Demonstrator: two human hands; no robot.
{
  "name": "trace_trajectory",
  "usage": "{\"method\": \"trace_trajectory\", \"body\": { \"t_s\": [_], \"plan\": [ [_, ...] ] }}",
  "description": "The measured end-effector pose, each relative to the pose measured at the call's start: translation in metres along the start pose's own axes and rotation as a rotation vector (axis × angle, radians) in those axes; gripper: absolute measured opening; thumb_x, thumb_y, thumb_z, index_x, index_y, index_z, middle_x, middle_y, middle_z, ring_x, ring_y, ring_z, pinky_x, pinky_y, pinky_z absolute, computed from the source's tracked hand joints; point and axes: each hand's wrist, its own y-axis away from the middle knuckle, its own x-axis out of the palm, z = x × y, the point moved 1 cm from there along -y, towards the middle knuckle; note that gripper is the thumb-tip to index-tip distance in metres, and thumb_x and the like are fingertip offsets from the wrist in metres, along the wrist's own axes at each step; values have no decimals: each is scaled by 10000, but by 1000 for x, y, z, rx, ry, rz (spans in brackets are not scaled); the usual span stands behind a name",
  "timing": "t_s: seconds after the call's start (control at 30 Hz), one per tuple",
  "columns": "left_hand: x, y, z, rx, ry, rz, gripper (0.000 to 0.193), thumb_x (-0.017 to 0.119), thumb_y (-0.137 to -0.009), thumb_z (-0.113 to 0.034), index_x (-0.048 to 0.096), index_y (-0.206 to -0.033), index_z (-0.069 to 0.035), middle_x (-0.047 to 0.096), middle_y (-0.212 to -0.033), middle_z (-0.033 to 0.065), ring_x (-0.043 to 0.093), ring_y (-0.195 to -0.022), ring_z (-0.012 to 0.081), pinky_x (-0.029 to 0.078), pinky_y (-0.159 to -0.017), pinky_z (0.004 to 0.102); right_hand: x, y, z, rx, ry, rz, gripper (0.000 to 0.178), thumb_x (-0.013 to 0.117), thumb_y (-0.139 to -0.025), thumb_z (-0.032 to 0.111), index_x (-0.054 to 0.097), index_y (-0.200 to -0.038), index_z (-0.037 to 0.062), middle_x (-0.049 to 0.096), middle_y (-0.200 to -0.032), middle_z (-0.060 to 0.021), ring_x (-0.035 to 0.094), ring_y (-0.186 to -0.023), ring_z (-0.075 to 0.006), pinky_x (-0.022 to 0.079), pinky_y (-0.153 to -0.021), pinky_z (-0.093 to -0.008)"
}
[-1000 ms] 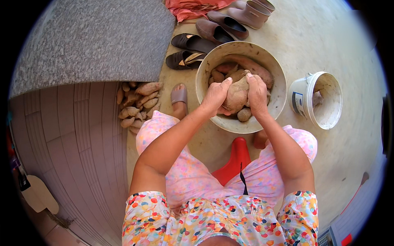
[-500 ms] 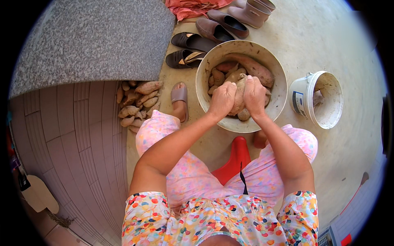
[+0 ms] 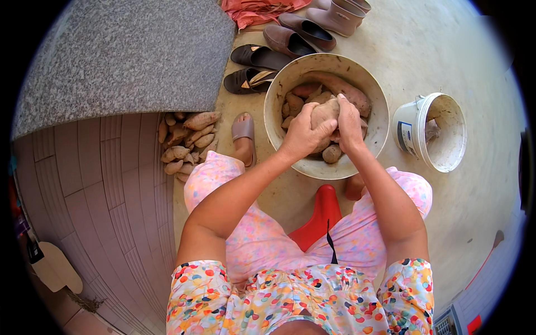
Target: The person sits on a small red stool and peels sweet potatoes by hand, removing the skin and placing the peeled vegetables on the floor. The person handles the potatoes one at a time from a white bucket.
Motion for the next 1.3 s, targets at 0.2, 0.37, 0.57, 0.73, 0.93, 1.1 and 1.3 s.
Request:
{"method": "trace_trajectory", "body": {
  "t_s": [0.2,0.37,0.57,0.73,0.93,1.1,1.3],
  "plan": [
    [-20,-1,-16,-453,610,121,366,466,-882,-424,491,-1019,-85,515,-682,10,416,-429,61,305,-331,201,-2,19,34,77,-66,155,420,415,-904,394,527,-815,0,467,-560,-43,433,-395,-103,310,-324,-225],
    [-23,-3,-19,-529,854,154,332,420,-902,-402,506,-980,-91,484,-642,-2,353,-404,52,260,-316,200,0,17,32,162,-258,144,400,466,-888,404,506,-861,7,477,-608,-41,445,-442,-95,320,-337,-227],
    [-18,-2,-22,-232,553,63,422,489,-865,-395,487,-1067,-24,519,-741,18,406,-457,44,302,-361,197,12,17,26,-473,-81,57,437,562,-849,351,502,-1082,-14,593,-835,-107,587,-653,-187,489,-596,-277],
    [-22,-2,-18,-8,242,56,426,529,-865,-357,463,-1112,-16,525,-947,34,468,-852,64,402,-739,198,7,21,26,-517,129,126,378,492,-886,285,503,-1114,-16,625,-845,-147,616,-730,-232,479,-676,-312],
    [-15,3,-8,-36,282,33,412,571,-841,-339,492,-1059,1,556,-935,54,511,-865,113,423,-777,250,2,14,18,-431,153,43,334,372,-932,259,535,-1043,-10,615,-790,-159,611,-707,-232,470,-606,-338],
    [-21,4,-14,-83,317,86,423,580,-841,-308,456,-1118,-13,527,-989,48,498,-884,94,426,-778,235,1,7,12,-5,-262,64,359,416,-918,311,522,-1065,2,593,-932,-129,583,-802,-202,471,-620,-307],
    [-23,3,-5,50,141,13,508,622,-798,-354,462,-1114,11,573,-946,112,550,-883,167,440,-784,285,13,18,23,-212,-151,192,434,514,-875,330,475,-1147,-6,592,-943,-144,581,-852,-220,459,-733,-302]
  ]
}}
